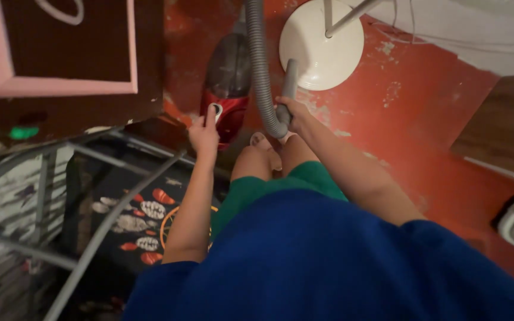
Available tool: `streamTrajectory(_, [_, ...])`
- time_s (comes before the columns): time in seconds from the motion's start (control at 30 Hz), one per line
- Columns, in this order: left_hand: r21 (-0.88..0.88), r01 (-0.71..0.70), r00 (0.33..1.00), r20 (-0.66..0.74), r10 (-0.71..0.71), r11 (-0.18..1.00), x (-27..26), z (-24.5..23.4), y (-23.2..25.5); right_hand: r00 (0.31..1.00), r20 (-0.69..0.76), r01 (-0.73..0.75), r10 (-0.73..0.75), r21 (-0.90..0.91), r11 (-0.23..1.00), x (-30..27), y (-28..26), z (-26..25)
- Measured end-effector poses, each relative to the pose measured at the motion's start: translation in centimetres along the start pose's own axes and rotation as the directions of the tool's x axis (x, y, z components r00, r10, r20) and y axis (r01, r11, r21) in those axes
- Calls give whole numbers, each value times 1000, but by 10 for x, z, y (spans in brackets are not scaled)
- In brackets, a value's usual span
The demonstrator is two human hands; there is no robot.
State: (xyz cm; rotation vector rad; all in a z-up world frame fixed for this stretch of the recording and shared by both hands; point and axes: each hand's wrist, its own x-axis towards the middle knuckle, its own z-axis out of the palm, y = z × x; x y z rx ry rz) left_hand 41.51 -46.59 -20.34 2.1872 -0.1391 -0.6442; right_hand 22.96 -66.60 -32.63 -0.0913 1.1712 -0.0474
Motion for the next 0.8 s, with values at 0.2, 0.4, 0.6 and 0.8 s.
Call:
streamTrajectory(0.2, [96,-185,983,9,185,978,54,78,-48,992,60,107,-110,54,993,49,-22,-24])
streamTrajectory(0.4, [-16,-239,971,-31,238,971,90,133,-101,963,191,188,-188,16,982,97,-27,-59])
streamTrajectory(0.6, [-300,-265,963,-42,265,916,81,168,-143,943,190,239,-274,188,953,145,9,-81])
streamTrajectory(0.8, [-397,-85,990,67,121,914,52,171,-168,933,95,341,-347,76,937,148,59,-98])
